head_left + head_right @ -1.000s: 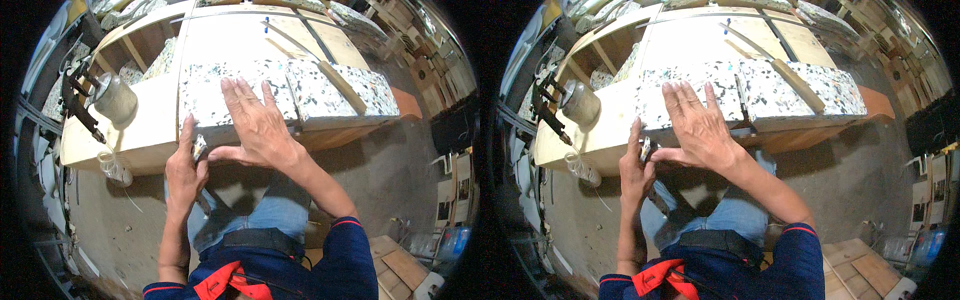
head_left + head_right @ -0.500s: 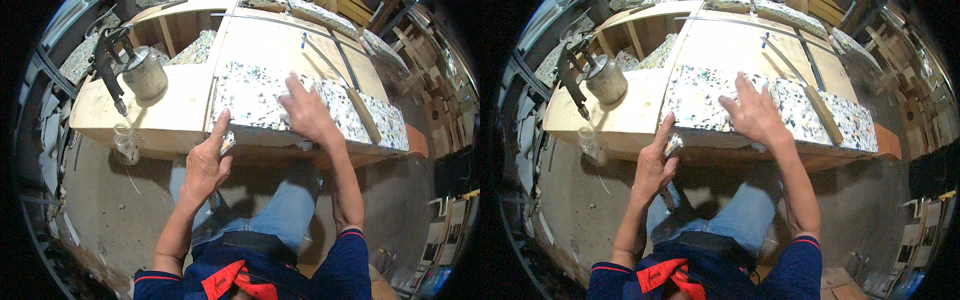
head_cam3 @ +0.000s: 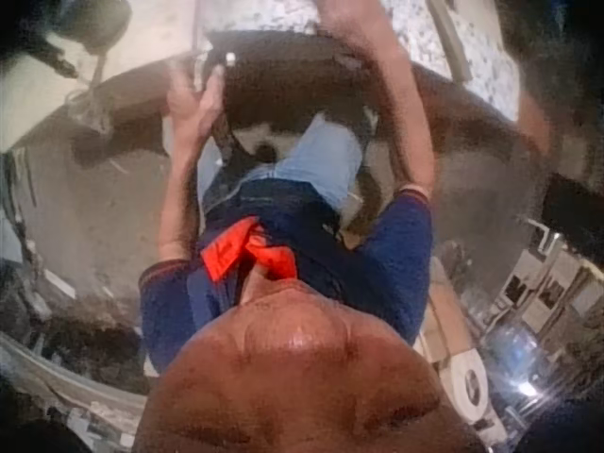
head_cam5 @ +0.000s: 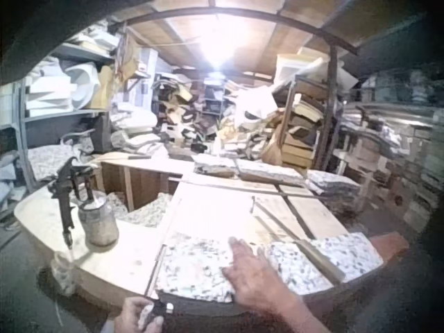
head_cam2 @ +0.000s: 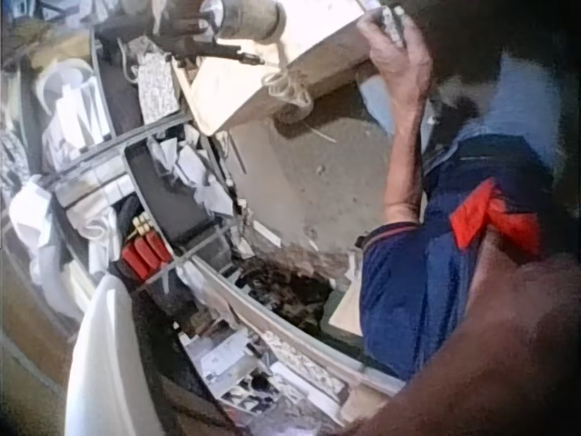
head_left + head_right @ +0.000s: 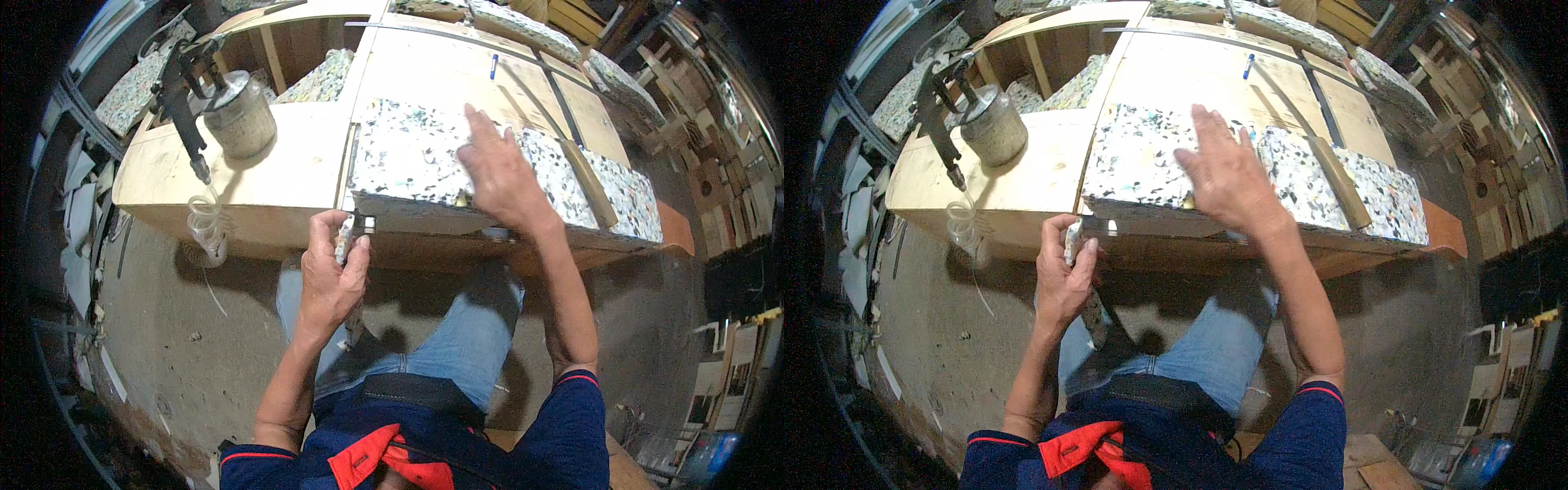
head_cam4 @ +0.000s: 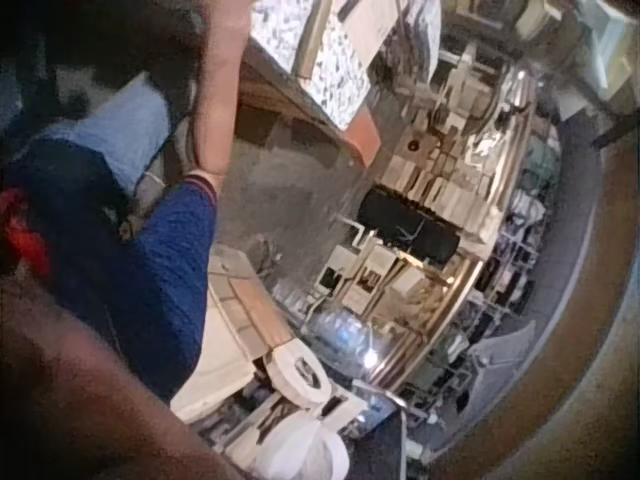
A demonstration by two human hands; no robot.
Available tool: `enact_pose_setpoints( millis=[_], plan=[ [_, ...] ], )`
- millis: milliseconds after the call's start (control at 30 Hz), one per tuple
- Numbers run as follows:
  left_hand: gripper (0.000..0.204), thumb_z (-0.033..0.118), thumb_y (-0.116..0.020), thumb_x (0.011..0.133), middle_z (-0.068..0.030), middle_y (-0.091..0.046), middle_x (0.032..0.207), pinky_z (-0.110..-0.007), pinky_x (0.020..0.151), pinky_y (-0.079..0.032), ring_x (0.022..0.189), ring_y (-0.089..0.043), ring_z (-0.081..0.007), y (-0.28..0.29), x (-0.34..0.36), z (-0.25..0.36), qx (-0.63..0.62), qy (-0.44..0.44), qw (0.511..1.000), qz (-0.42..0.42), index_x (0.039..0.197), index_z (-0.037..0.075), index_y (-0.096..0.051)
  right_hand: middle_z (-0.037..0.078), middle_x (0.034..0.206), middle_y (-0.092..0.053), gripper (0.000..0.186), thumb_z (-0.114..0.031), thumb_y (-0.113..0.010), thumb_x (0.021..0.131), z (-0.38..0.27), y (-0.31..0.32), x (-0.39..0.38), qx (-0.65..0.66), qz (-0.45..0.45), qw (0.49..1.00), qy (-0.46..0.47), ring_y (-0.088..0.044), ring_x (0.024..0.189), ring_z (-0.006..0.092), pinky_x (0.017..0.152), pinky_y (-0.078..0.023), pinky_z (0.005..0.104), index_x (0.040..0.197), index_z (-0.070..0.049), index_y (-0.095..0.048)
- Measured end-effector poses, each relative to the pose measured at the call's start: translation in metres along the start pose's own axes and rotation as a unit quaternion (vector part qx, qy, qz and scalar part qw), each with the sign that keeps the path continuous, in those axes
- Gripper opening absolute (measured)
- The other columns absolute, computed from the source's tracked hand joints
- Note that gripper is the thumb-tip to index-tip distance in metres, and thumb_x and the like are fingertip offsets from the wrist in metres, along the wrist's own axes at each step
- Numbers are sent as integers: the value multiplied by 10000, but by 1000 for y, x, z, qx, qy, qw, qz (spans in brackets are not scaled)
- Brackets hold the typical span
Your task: The person uses a curved metal file to shape the edges of a speckled composite material piece clamped to a workbench. They repeatedly file, wipe, and inspect the edges, occasionally applying glue from a spray gun and pressing small pieces into place.
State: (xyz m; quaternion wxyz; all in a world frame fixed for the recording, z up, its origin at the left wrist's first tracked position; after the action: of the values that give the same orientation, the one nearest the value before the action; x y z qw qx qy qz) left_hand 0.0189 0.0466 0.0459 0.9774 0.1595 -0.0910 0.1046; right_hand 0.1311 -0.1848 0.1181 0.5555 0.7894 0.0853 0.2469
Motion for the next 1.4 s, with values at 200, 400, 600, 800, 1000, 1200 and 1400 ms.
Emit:
enact_pose_setpoints(
  millis=[200, 400, 600, 800, 1000, 1200, 1400],
  plan=[
    [294, 173, -656, 994, -96, -687, 853, -306, 586, -536, 654, -643, -135, 10, -2, -11, -72, 45, 996, -3, 1189, 8, -510, 268, 1633, -299, 1144, -860, -260, 917, -27, -31, 8, -107, -138, 984, 19, -244, 1549, 370, 1239, -171, 611, 1577, 74, -251],
    [216, 202, -611, 1048, -79, -686, 883, -266, 521, -529, 600, -624, -105, -3, -7, -4, -152, 67, 985, -47, 1146, 20, -549, 296, 1622, -294, 1150, -880, -185, 907, -20, -44, 19, -56, -91, 994, 29, -239, 1544, 400, 1228, -171, 639, 1547, 63, -342],
    [314, 355, -574, 1071, -79, -689, 812, -258, 484, -511, 558, -642, -128, 47, -7, -32, -194, 83, 977, 10, 1043, 45, -616, 311, 1450, -519, 820, -609, -592, 964, 26, 60, -24, -22, 205, 978, 12, -477, 1384, 442, 1187, -329, 575, 1422, 67, -509],
    [449, 503, -473, 1083, -55, -596, 689, -277, 506, -508, 537, -575, -128, 45, -15, -71, -209, 155, 965, 36, 928, 85, -520, 254, 1138, -663, 586, -425, -729, 922, 139, 92, -105, -157, 65, 915, -365, -644, 1104, 352, 880, -577, 498, 1272, 35, -630],
    [208, 285, -602, 1060, -15, -586, 788, -276, 537, -496, 628, -557, -97, 15, -23, -65, -162, 63, 985, -18, 1027, 85, -555, 240, 1031, -671, 377, -287, -695, 934, 128, 88, -139, -233, 187, 903, -308, -665, 972, 400, 858, -543, 509, 1152, 17, -648],
    [182, 244, -590, 1066, -37, -645, 853, -265, 572, -501, 644, -589, -106, 49, -10, -64, -213, 110, 971, 17, 1080, 63, -604, 253, 1177, -715, 446, -256, -628, 976, 154, 149, -267, -115, 359, 831, -409, -706, 1083, 359, 953, -528, 454, 1342, -2, -615],
    [322, 334, -564, 1082, -87, -695, 855, -270, 593, -506, 647, -624, -112, 54, 2, -44, -187, 87, 978, 31, 1152, 27, -634, 256, 1161, -708, 407, -246, -638, 970, 151, 143, -320, -79, 361, 817, -443, -683, 1080, 417, 921, -520, 481, 1298, -7, -621]
  ],
)
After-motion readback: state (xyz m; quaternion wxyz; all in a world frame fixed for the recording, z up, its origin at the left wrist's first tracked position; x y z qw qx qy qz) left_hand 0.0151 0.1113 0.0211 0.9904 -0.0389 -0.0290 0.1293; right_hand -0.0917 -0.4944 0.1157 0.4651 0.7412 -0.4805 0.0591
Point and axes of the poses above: each hand's wrist, its own x-axis towards the middle knuckle, its own y-axis out of the back of the hand, z = x × y, the point moved 7 cm from there along x, towards the middle knuckle
